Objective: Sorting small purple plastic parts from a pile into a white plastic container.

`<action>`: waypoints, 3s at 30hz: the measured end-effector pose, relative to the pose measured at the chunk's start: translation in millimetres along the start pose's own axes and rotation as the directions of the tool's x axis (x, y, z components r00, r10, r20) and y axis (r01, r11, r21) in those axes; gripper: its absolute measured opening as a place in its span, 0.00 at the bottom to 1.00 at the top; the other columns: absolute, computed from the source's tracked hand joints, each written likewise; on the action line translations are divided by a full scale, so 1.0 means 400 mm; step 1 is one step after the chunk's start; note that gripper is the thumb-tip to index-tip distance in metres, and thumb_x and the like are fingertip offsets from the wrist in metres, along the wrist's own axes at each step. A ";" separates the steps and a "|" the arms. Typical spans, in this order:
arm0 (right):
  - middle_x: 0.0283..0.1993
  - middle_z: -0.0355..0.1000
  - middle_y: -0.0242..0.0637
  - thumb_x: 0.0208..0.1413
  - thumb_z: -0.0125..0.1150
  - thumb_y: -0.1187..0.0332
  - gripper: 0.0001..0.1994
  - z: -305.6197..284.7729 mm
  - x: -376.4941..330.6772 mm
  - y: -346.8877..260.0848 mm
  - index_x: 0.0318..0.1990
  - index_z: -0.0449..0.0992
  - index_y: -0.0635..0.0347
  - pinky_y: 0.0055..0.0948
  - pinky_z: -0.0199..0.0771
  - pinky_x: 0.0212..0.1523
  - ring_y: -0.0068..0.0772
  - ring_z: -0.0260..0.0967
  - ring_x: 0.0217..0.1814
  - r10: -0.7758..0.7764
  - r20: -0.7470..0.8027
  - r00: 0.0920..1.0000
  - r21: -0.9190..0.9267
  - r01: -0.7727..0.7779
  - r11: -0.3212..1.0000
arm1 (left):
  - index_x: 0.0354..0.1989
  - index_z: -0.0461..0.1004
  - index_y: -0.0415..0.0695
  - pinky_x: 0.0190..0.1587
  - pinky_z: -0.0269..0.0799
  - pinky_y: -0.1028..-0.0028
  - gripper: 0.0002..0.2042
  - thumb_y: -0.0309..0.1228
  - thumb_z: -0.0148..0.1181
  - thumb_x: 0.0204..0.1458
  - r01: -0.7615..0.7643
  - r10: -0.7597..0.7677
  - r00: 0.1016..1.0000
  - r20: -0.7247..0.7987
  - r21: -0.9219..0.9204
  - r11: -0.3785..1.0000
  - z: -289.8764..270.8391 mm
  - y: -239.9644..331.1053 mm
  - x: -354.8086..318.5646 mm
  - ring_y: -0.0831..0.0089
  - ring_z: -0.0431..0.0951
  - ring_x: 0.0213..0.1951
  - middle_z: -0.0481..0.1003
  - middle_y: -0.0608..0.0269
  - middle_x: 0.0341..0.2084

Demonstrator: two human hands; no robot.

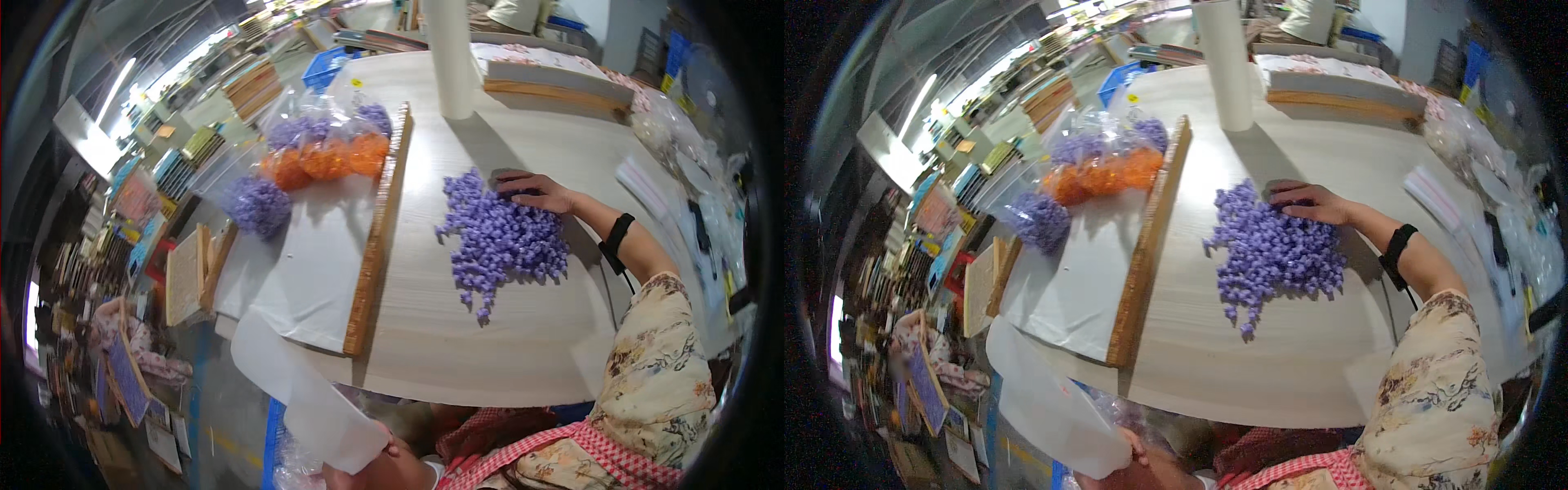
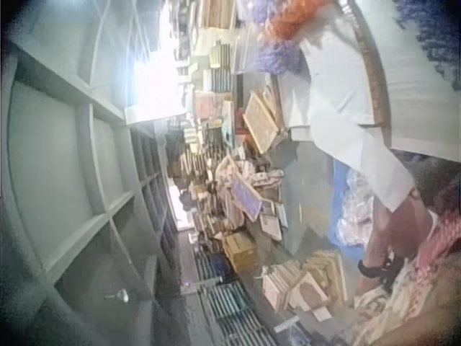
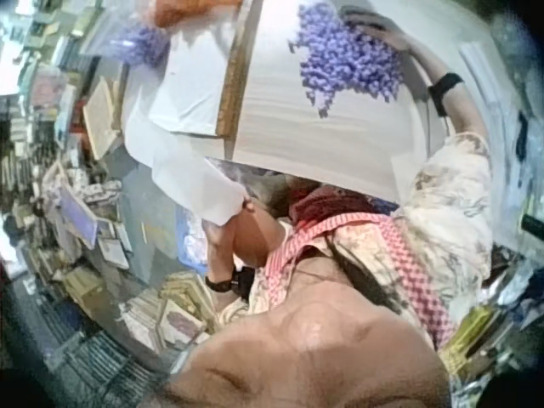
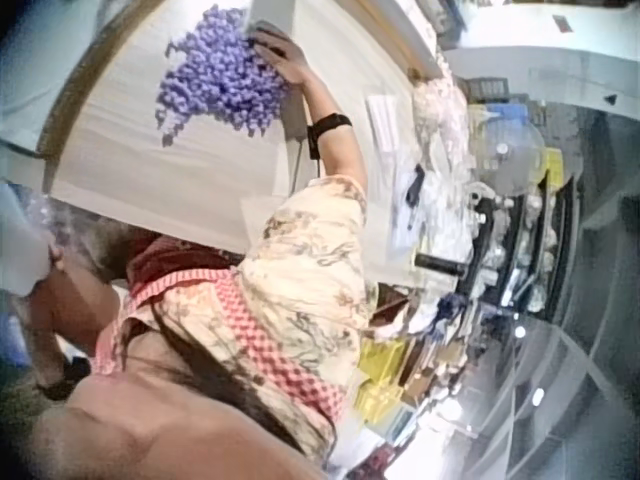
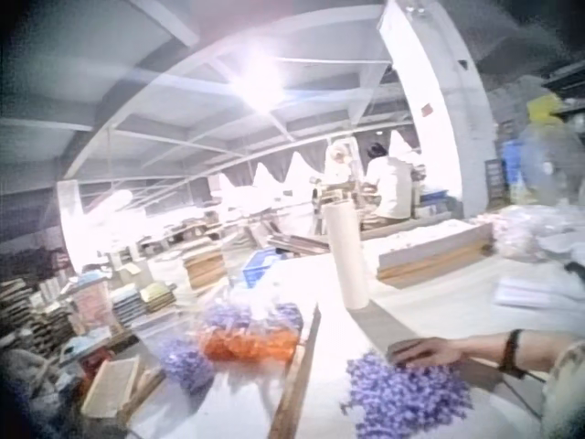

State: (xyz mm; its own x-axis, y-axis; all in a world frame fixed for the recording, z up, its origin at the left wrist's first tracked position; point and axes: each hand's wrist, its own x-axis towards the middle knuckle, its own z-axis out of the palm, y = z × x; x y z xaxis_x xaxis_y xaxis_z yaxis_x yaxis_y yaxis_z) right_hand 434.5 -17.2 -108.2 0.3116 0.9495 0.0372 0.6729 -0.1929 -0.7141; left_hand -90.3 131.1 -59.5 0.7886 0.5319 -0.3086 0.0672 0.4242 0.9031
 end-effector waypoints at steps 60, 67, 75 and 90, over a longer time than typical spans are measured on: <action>0.42 0.69 0.39 0.46 0.59 0.77 0.12 0.215 -0.814 -0.189 0.41 0.77 0.59 0.31 0.68 0.46 0.37 0.65 0.47 0.265 -0.771 0.578 -0.062 -0.483 0.873 | 0.25 0.71 0.31 0.25 0.64 0.70 0.15 0.35 0.53 0.46 -0.013 -0.659 0.660 0.362 0.882 0.472 0.285 -0.398 0.094 0.74 0.68 0.22 0.69 0.59 0.16; 0.37 0.67 0.36 0.43 0.64 0.71 0.13 0.216 -0.758 -0.214 0.40 0.77 0.55 0.32 0.66 0.46 0.39 0.63 0.44 0.249 -0.763 0.596 -0.140 -0.529 0.837 | 0.22 0.68 0.28 0.33 0.67 0.61 0.22 0.43 0.54 0.46 0.023 -0.681 0.638 0.360 0.875 0.484 0.277 -0.406 0.091 0.55 0.73 0.27 0.70 0.41 0.20; 0.44 0.69 0.33 0.45 0.62 0.74 0.18 0.213 -0.837 -0.217 0.47 0.74 0.54 0.28 0.67 0.43 0.28 0.65 0.47 0.403 -0.790 0.462 0.205 -0.421 0.884 | 0.22 0.69 0.29 0.31 0.68 0.63 0.22 0.43 0.55 0.46 -0.042 -0.632 0.664 0.399 0.864 0.501 0.268 -0.407 0.083 0.58 0.73 0.26 0.71 0.44 0.19; 0.44 0.70 0.33 0.45 0.57 0.83 0.14 0.219 -0.885 -0.209 0.40 0.77 0.59 0.17 0.67 0.35 0.20 0.67 0.40 0.477 -0.796 0.374 0.257 -0.504 0.824 | 0.24 0.69 0.28 0.32 0.68 0.62 0.21 0.42 0.53 0.46 -0.086 -0.638 0.657 0.402 0.881 0.466 0.266 -0.416 0.086 0.57 0.74 0.27 0.71 0.42 0.20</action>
State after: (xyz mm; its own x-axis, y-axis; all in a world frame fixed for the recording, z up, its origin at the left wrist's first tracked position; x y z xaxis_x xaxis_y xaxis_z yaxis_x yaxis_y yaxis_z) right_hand 209.2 -315.4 -123.1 0.9710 0.0657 0.2298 0.2251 -0.5740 -0.7873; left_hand -9.2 1.0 -188.7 0.7210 -0.2154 -0.6586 0.5015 -0.4937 0.7105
